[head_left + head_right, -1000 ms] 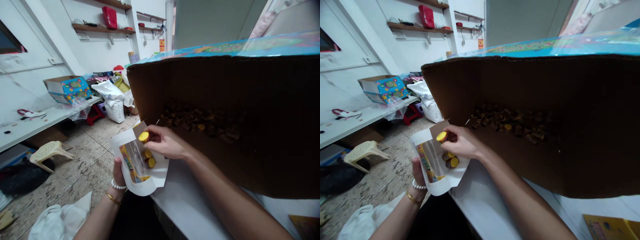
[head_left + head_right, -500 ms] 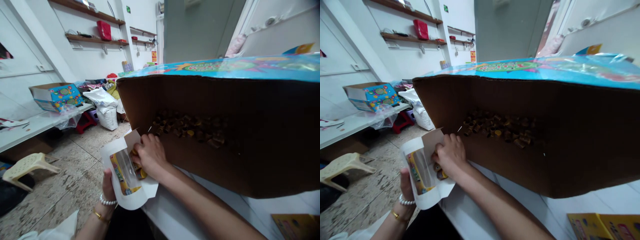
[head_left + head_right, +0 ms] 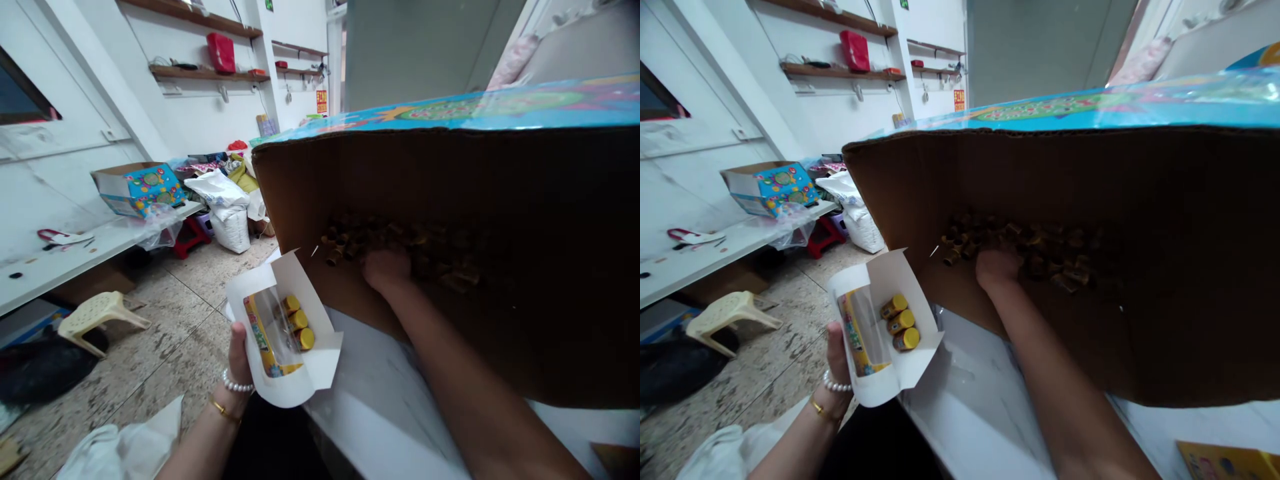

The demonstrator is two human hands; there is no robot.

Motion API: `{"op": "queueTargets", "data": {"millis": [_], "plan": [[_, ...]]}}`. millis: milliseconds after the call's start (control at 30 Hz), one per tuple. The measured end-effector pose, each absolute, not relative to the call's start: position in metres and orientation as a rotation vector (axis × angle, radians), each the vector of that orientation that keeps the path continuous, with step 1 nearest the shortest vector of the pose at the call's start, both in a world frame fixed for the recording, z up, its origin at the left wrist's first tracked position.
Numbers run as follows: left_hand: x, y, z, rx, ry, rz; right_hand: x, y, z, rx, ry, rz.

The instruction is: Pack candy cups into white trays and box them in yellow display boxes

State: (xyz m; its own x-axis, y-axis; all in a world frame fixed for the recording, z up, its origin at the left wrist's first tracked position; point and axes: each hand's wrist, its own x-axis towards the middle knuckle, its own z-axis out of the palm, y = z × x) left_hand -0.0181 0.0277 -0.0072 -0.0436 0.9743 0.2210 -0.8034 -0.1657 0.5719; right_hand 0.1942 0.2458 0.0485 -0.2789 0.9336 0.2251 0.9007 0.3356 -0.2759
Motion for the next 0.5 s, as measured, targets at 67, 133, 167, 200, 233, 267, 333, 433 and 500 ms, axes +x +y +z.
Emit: {"op": "queueTargets", "data": {"millis": [67,133,167,200,233,267,333,433,500], "plan": [[-0.018,0.028,-0.006,0.658,0.341,1.589,0.193,0.245,0.049,-1.611,-2.287,0.212],[-0.019,0.028,-0.006,0.653,0.343,1.583,0.192,0.241,0.059,-1.539,-2.319,0.304],[-0.019,0.028,-0.005,0.65,0.342,1.591,0.192,0.237,0.067,-1.483,-2.337,0.332],[-0.019,0.028,-0.005,0.644,0.341,1.602,0.19,0.233,0.075,-1.395,-2.347,0.367],[-0.019,0.029,-0.005,0.639,0.342,1.609,0.187,0.226,0.084,-1.269,-2.347,0.435],[-0.019,0.029,-0.005,0.636,0.347,1.611,0.183,0.217,0.091,-1.117,-2.331,0.539],[-0.019,0.028,-0.005,0.639,0.371,1.619,0.17,0.194,0.1,-0.822,-2.23,0.772],[-0.018,0.027,-0.006,0.67,0.412,1.644,0.144,0.158,0.1,-0.633,-2.209,0.742],[-0.017,0.026,-0.005,0.693,0.423,1.643,0.132,0.142,0.096,-0.646,-2.362,0.492]]}}
